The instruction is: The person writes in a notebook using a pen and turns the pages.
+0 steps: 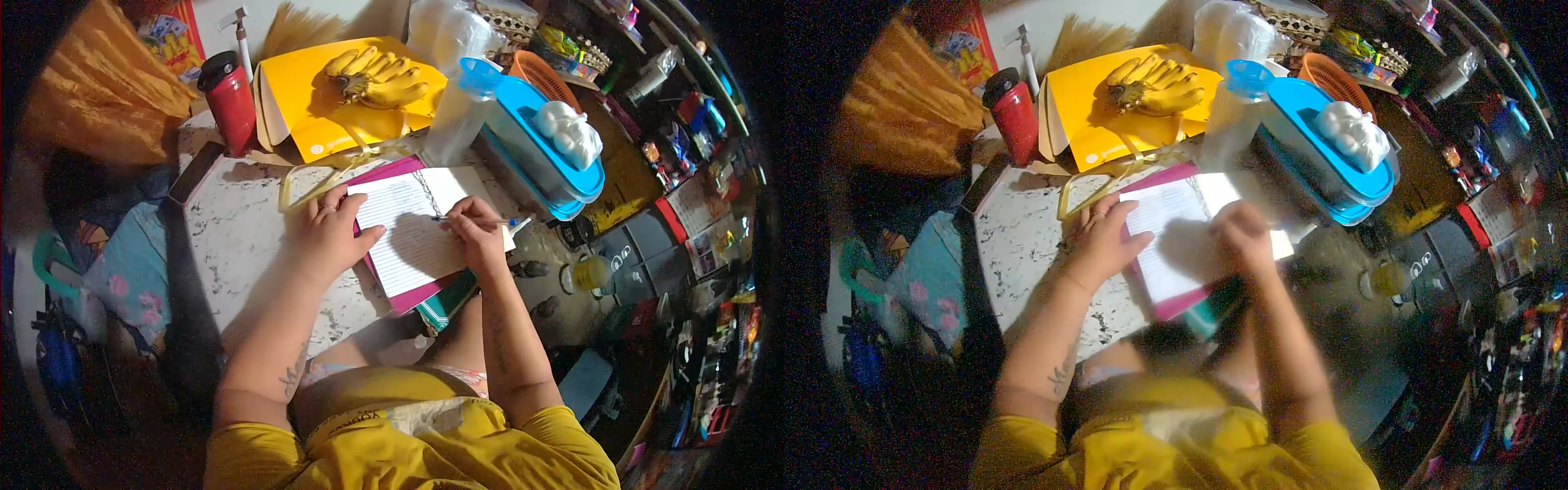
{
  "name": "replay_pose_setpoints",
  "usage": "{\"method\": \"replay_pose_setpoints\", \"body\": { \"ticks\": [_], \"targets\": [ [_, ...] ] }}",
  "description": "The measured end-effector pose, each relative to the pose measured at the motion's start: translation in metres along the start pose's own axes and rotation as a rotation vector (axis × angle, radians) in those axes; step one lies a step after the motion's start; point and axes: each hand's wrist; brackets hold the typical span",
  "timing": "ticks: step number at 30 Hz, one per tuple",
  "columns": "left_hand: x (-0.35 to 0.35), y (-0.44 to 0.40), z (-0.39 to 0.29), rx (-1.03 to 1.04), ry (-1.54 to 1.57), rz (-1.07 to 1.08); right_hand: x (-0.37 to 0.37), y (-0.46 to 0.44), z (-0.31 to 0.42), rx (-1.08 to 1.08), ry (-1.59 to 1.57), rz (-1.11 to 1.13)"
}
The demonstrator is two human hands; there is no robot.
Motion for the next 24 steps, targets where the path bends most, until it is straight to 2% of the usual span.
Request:
{"method": "replay_pose_setpoints", "body": {
  "ticks": [2, 6, 12, 15, 18, 22, 24],
  "targets": [
    [-0.002, 0.000, -0.001, -0.017, 0.015, 0.016, 0.000, 0.000, -0.014, -0.037, 0.141, -0.007],
    [0.002, 0.000, 0.001, -0.021, 0.012, 0.011, -0.002, 0.002, -0.021, 0.012, 0.188, -0.022],
    [0.005, 0.000, 0.003, -0.019, -0.030, 0.014, 0.006, 0.008, -0.001, -0.050, 0.226, 0.056],
    [0.005, 0.000, 0.004, -0.005, -0.023, 0.014, 0.011, 0.011, -0.004, -0.004, 0.231, 0.010],
    [0.003, -0.001, 0.004, 0.001, 0.000, 0.010, 0.010, 0.012, -0.010, -0.060, 0.193, 0.004],
    [0.008, 0.000, 0.006, 0.025, 0.001, -0.017, 0.007, 0.015, -0.014, 0.005, 0.184, -0.014],
    [0.009, 0.000, 0.006, 0.030, 0.000, -0.022, 0.005, 0.014, -0.015, 0.037, 0.338, -0.044]
  ]
}}
Point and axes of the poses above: each hand's wrist, its own y-axis away from the middle knuckle, its own x-axis out of the palm, z = x × y, and after that the axes turned 3 degrees about y, right-handed
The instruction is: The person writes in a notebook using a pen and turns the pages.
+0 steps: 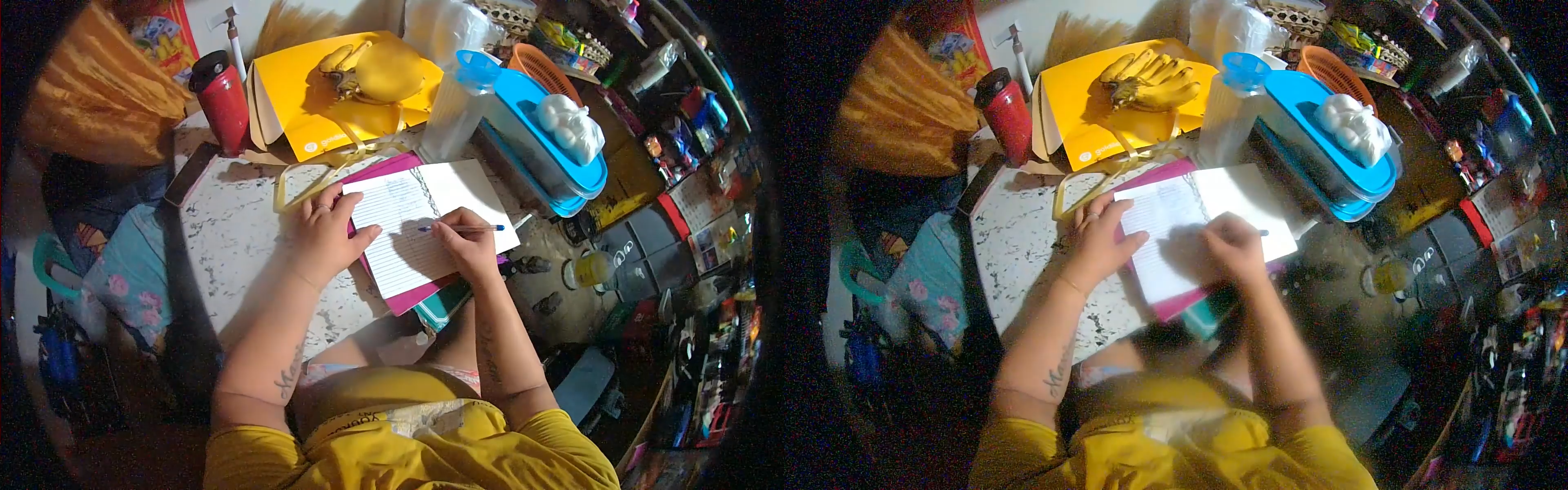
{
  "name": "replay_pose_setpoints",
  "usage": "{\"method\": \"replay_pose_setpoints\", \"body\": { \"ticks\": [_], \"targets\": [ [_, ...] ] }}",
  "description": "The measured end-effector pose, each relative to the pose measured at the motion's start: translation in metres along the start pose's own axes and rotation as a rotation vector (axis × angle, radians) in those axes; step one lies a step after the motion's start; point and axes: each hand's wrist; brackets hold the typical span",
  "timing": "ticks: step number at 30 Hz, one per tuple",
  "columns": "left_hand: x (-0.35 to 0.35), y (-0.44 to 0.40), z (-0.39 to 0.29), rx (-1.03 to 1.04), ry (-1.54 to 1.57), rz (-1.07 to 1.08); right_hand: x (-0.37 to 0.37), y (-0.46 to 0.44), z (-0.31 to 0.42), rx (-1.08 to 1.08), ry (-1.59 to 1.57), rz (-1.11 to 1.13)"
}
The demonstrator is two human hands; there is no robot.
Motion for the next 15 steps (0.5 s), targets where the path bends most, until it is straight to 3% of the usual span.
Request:
{"method": "replay_pose_setpoints", "body": {
  "ticks": [10, 13, 15],
  "targets": [
    [-0.0027, 0.0007, -0.0011, 0.036, -0.022, 0.006, 0.0036, 0.0008, 0.0034, -0.015, -0.009, -0.039],
    [-0.0039, 0.0001, -0.0019, 0.001, -0.018, 0.039, 0.0048, -0.0022, 0.0039, 0.011, 0.010, -0.119],
    [-0.0054, 0.0003, -0.0037, -0.007, -0.009, 0.045, 0.0071, -0.0069, 0.0009, -0.029, -0.147, -0.229]
  ]
}}
Point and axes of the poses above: each hand's wrist, its own y-axis away from the middle knuckle, its own x-axis out of the palm, z = x × y, and after that the axes turned 3 degrees about y, right-handed
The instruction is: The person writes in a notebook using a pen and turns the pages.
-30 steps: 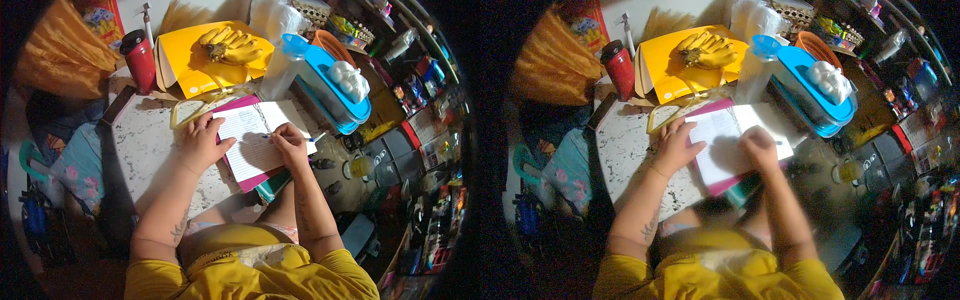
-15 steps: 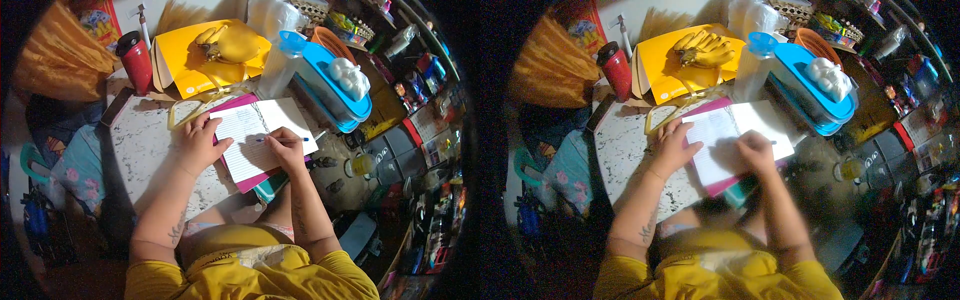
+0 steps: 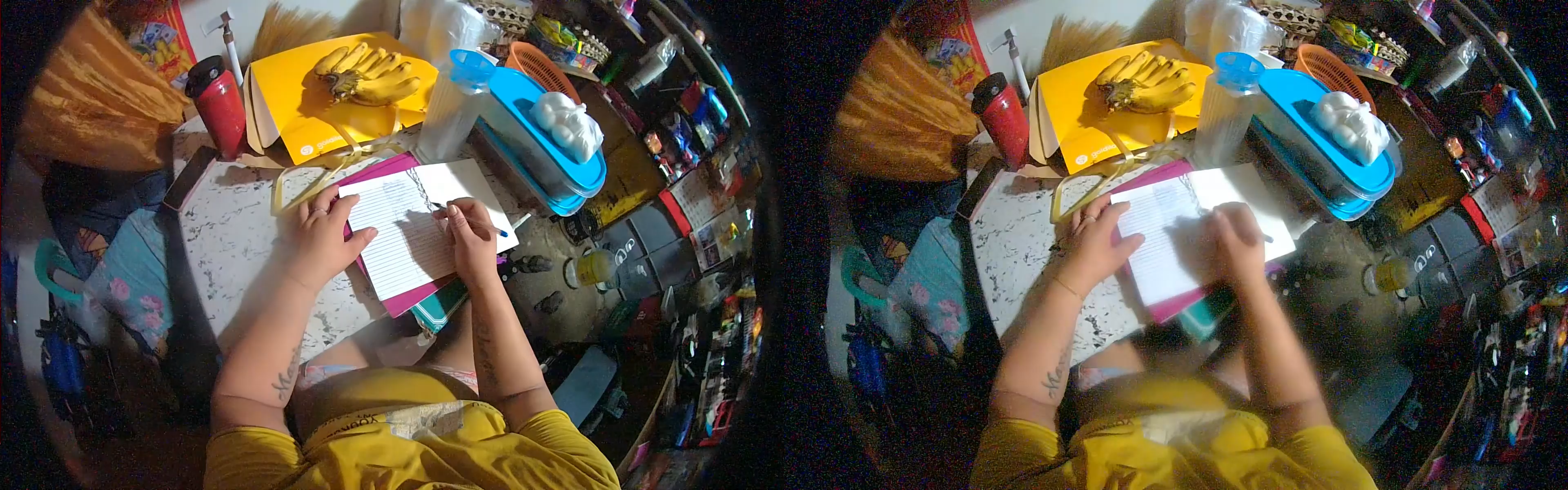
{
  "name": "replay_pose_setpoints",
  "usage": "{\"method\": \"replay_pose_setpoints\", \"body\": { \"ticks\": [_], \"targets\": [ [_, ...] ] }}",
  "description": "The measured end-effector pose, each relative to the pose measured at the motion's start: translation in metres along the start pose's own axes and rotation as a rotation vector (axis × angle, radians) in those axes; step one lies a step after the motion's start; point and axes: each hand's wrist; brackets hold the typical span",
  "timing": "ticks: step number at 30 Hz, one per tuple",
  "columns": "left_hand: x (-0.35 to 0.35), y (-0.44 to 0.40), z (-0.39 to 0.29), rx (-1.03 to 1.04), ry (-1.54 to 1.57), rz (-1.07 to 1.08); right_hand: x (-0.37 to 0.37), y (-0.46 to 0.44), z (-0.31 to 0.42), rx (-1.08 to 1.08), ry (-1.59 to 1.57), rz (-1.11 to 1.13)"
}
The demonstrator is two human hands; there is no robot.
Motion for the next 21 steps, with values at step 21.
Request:
{"method": "replay_pose_setpoints", "body": {
  "ticks": [21],
  "targets": [
    [-0.003, 0.000, 0.001, 0.038, -0.032, 0.008, -0.008, 0.002, -0.011, 0.029, -0.027, 0.133]
  ]
}}
Point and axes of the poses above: each hand's wrist, its own y-axis away from the middle knuckle, its own x-axis out of the palm, z = x × y, and after that the axes turned 3 degrees about y, right-handed
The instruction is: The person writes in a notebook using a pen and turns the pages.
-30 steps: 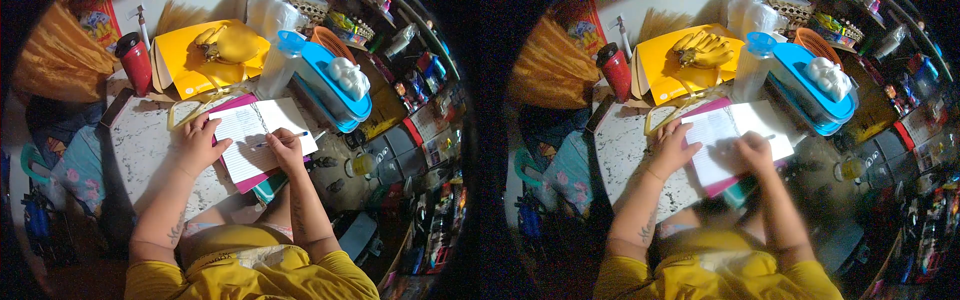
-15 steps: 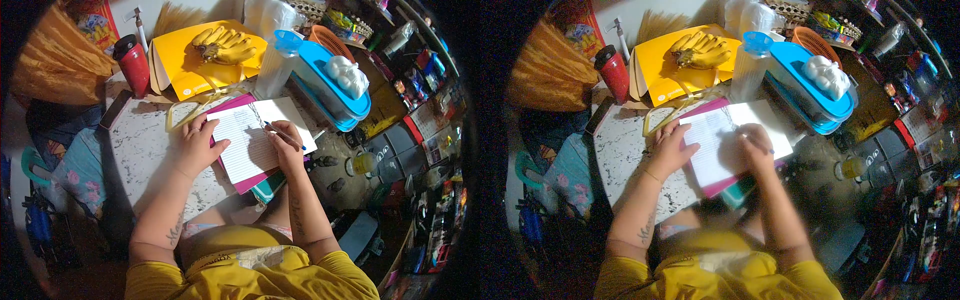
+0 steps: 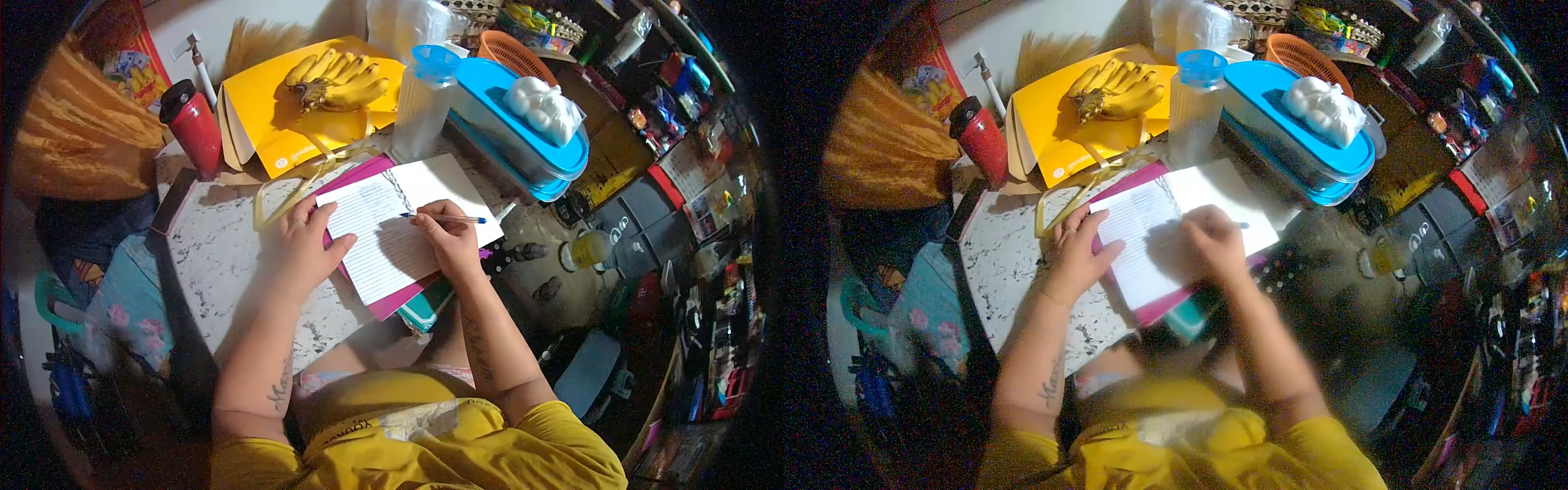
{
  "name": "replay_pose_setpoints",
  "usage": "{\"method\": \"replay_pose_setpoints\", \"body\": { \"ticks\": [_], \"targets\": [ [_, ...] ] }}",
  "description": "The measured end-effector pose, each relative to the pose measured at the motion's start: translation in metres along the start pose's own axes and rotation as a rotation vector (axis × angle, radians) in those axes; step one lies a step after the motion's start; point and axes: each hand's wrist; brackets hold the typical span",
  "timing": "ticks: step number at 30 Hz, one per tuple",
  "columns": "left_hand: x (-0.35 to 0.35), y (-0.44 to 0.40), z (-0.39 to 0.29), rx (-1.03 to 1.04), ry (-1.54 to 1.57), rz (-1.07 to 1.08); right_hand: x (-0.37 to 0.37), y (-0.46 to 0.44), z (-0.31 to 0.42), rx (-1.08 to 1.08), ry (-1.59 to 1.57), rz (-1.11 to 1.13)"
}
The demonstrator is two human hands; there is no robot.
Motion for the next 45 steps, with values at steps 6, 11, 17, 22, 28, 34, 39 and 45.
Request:
{"method": "replay_pose_setpoints", "body": {
  "ticks": [6, 11, 17, 22, 28, 34, 39, 45],
  "targets": [
    [-0.002, 0.000, 0.000, 0.012, 0.020, 0.003, 0.004, 0.004, 0.016, 0.035, 0.018, -0.012],
    [0.003, 0.001, 0.000, -0.001, 0.032, -0.014, 0.001, 0.003, 0.005, -0.015, -0.055, 0.027],
    [0.002, 0.001, 0.001, -0.004, -0.005, -0.018, 0.001, 0.002, 0.013, 0.126, -0.235, -0.093],
    [-0.003, 0.001, -0.004, -0.030, -0.004, 0.018, -0.010, -0.005, 0.018, 0.174, -0.486, -0.280],
    [-0.001, -0.001, -0.001, -0.016, 0.015, 0.019, -0.022, -0.008, 0.011, 0.165, -0.854, -0.263],
    [-0.001, -0.001, -0.002, -0.047, 0.033, 0.043, -0.025, -0.010, 0.000, 0.107, -0.859, -0.194],
    [-0.003, -0.001, -0.005, -0.074, 0.009, 0.063, -0.015, -0.008, 0.016, 0.148, -0.839, -0.271],
    [-0.001, -0.001, -0.003, -0.065, 0.007, 0.057, -0.023, -0.009, 0.007, 0.152, -0.849, -0.240]
  ]
}}
Point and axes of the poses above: each hand's wrist, its own y-axis away from the middle knuckle, its own x-axis out of the palm, z = x × y, and after that the axes turned 3 degrees about y, right-handed
